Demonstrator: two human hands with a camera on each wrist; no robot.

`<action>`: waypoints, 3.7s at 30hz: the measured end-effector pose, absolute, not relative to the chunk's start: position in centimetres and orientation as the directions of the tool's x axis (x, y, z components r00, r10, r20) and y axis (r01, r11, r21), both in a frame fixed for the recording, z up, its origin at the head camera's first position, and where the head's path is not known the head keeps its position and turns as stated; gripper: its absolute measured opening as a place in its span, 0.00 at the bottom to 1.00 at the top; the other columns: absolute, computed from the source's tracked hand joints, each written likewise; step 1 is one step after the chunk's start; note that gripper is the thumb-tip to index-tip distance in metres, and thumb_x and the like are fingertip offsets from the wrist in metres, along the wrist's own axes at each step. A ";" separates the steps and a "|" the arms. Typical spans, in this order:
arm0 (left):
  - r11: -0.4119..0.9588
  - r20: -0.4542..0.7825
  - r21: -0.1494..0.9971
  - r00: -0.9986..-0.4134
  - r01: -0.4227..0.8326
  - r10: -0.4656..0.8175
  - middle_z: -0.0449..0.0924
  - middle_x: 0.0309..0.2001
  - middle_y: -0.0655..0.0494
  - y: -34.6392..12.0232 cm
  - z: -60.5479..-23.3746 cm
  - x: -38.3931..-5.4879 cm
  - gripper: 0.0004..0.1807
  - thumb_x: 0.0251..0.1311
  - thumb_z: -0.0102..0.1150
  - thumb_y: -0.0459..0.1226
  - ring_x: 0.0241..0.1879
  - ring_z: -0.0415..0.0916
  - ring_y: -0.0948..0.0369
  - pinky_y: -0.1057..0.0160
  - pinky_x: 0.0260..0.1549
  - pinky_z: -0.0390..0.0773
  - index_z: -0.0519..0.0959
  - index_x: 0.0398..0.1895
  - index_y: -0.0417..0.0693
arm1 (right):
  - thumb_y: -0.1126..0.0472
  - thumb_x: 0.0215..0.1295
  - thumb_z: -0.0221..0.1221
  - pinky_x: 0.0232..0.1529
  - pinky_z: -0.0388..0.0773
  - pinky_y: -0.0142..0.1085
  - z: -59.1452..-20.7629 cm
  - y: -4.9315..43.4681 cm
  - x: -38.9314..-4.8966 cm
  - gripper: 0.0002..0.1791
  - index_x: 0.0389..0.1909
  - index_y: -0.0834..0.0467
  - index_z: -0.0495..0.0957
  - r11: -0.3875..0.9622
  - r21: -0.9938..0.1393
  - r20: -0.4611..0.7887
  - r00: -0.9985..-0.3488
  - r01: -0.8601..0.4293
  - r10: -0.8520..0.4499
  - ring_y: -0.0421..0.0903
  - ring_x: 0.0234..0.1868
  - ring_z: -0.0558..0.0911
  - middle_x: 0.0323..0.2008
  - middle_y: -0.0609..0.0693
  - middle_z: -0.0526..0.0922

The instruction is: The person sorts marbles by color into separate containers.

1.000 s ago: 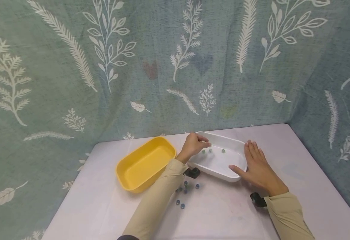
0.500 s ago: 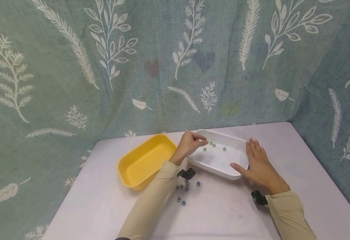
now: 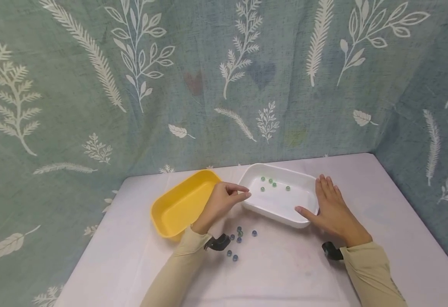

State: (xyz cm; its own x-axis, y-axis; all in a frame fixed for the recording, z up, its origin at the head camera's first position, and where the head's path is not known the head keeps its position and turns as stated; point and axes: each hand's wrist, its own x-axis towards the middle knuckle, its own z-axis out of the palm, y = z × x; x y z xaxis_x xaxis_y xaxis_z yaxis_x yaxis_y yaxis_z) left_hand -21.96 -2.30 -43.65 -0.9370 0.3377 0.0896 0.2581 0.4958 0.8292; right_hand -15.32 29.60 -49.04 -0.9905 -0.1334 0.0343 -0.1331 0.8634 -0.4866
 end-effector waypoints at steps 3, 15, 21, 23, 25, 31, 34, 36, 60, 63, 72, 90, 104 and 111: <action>0.487 0.081 0.836 -0.935 0.251 0.344 0.57 0.13 0.62 -3.1 -44.0 -21.0 0.10 0.61 0.73 0.41 0.16 0.53 0.65 0.70 0.18 0.54 0.91 0.41 0.45 | 0.29 0.69 0.54 0.80 0.32 0.68 -49.1 29.5 -15.3 0.66 0.79 0.74 0.33 0.866 -0.482 0.031 -0.991 -0.131 -0.132 0.70 0.83 0.32 0.81 0.72 0.30; 0.516 0.004 0.826 -0.919 0.225 0.394 0.64 0.17 0.61 -5.5 -46.2 -19.2 0.09 0.60 0.74 0.39 0.21 0.61 0.65 0.73 0.19 0.57 0.92 0.40 0.45 | 0.28 0.69 0.54 0.80 0.32 0.67 -48.9 29.5 -15.1 0.66 0.79 0.74 0.32 0.867 -0.483 0.030 -0.992 -0.122 -0.123 0.71 0.83 0.32 0.81 0.73 0.30; 0.547 -0.043 0.811 -0.911 0.208 0.410 0.65 0.17 0.62 -6.2 -47.6 -18.8 0.07 0.61 0.73 0.38 0.21 0.62 0.67 0.73 0.19 0.58 0.91 0.39 0.45 | 0.28 0.69 0.54 0.80 0.32 0.67 -48.9 29.3 -15.2 0.66 0.79 0.74 0.32 0.865 -0.488 0.026 -0.992 -0.118 -0.121 0.71 0.82 0.32 0.81 0.73 0.30; 0.550 -0.049 0.809 -0.907 0.210 0.419 0.65 0.16 0.62 -6.4 -48.0 -18.7 0.07 0.61 0.72 0.38 0.20 0.61 0.68 0.73 0.19 0.58 0.91 0.39 0.45 | 0.28 0.69 0.54 0.80 0.32 0.67 -48.9 29.4 -15.2 0.66 0.79 0.74 0.32 0.865 -0.488 0.026 -0.992 -0.118 -0.121 0.71 0.82 0.32 0.81 0.73 0.30; 0.555 -0.050 0.803 -0.902 0.220 0.429 0.65 0.16 0.63 -6.6 -48.4 -18.7 0.07 0.61 0.72 0.37 0.20 0.61 0.68 0.73 0.19 0.58 0.91 0.39 0.45 | 0.28 0.69 0.54 0.79 0.32 0.68 -48.9 29.4 -15.3 0.66 0.79 0.74 0.32 0.866 -0.486 0.026 -0.992 -0.119 -0.122 0.71 0.83 0.32 0.81 0.73 0.30; 0.549 -0.036 0.794 -0.881 0.262 0.472 0.68 0.16 0.62 -7.0 -49.3 -18.4 0.07 0.61 0.72 0.36 0.18 0.62 0.69 0.74 0.18 0.59 0.91 0.39 0.43 | 0.29 0.69 0.54 0.79 0.33 0.68 -48.9 29.5 -15.3 0.66 0.79 0.74 0.33 0.865 -0.486 0.032 -0.991 -0.127 -0.128 0.71 0.82 0.32 0.81 0.73 0.31; 0.553 -0.036 0.786 -0.874 0.275 0.485 0.70 0.16 0.63 -7.1 -49.6 -18.4 0.06 0.61 0.72 0.36 0.18 0.62 0.70 0.74 0.17 0.59 0.92 0.38 0.43 | 0.29 0.69 0.55 0.79 0.33 0.68 -48.8 29.5 -15.4 0.66 0.79 0.74 0.33 0.864 -0.487 0.034 -0.991 -0.129 -0.129 0.71 0.83 0.32 0.81 0.73 0.31; 0.558 -0.038 0.782 -0.872 0.278 0.488 0.70 0.16 0.63 -7.2 -49.8 -18.4 0.06 0.60 0.72 0.36 0.18 0.63 0.71 0.74 0.17 0.59 0.92 0.38 0.44 | 0.29 0.69 0.55 0.80 0.33 0.68 -48.8 29.5 -15.3 0.66 0.79 0.74 0.33 0.863 -0.488 0.034 -0.991 -0.130 -0.130 0.71 0.83 0.32 0.81 0.73 0.31; 0.608 -0.060 0.730 -0.858 0.311 0.511 0.84 0.24 0.63 -7.1 -50.4 -18.2 0.07 0.57 0.76 0.39 0.21 0.67 0.72 0.75 0.20 0.64 0.92 0.36 0.46 | 0.29 0.69 0.55 0.80 0.31 0.67 -49.1 29.5 -15.2 0.66 0.79 0.74 0.33 0.859 -0.496 0.036 -0.991 -0.128 -0.128 0.71 0.83 0.32 0.81 0.73 0.31; 0.608 -0.060 0.730 -0.858 0.311 0.511 0.84 0.24 0.63 -7.0 -50.3 -18.1 0.06 0.57 0.76 0.38 0.20 0.67 0.72 0.75 0.20 0.64 0.92 0.35 0.46 | 0.29 0.69 0.55 0.80 0.31 0.67 -49.0 29.5 -15.2 0.65 0.79 0.74 0.33 0.859 -0.496 0.038 -0.991 -0.131 -0.129 0.71 0.83 0.32 0.81 0.73 0.31; 0.665 -0.082 0.667 -0.854 0.336 0.514 0.87 0.27 0.66 -6.7 -49.9 -18.1 0.07 0.57 0.76 0.41 0.23 0.71 0.73 0.74 0.24 0.69 0.92 0.36 0.50 | 0.29 0.69 0.55 0.80 0.31 0.67 -49.0 29.4 -15.3 0.66 0.79 0.74 0.32 0.860 -0.495 0.034 -0.992 -0.124 -0.123 0.70 0.83 0.32 0.81 0.73 0.31; 0.560 -0.048 0.780 -0.866 0.278 0.497 0.67 0.16 0.64 -5.8 -47.4 -18.9 0.08 0.61 0.73 0.40 0.18 0.62 0.68 0.73 0.17 0.58 0.91 0.40 0.47 | 0.29 0.69 0.55 0.79 0.33 0.69 -49.0 29.4 -15.2 0.66 0.79 0.75 0.34 0.871 -0.474 0.044 -0.991 -0.131 -0.125 0.71 0.82 0.33 0.81 0.73 0.32; 0.556 0.014 0.769 -0.878 0.316 0.479 0.66 0.17 0.62 -4.7 -44.1 -19.8 0.10 0.61 0.72 0.41 0.19 0.62 0.66 0.71 0.18 0.59 0.91 0.43 0.46 | 0.28 0.69 0.54 0.80 0.33 0.67 -48.9 29.4 -15.2 0.65 0.79 0.75 0.35 0.885 -0.444 0.053 -0.990 -0.139 -0.129 0.71 0.83 0.33 0.81 0.73 0.32; 0.532 0.074 0.770 -0.877 0.353 0.475 0.61 0.14 0.62 -4.1 -43.2 -20.7 0.11 0.61 0.72 0.42 0.16 0.56 0.66 0.70 0.18 0.55 0.91 0.41 0.46 | 0.27 0.68 0.53 0.80 0.33 0.67 -48.8 29.3 -15.1 0.66 0.79 0.75 0.35 0.886 -0.447 0.042 -0.993 -0.121 -0.115 0.71 0.83 0.33 0.81 0.73 0.32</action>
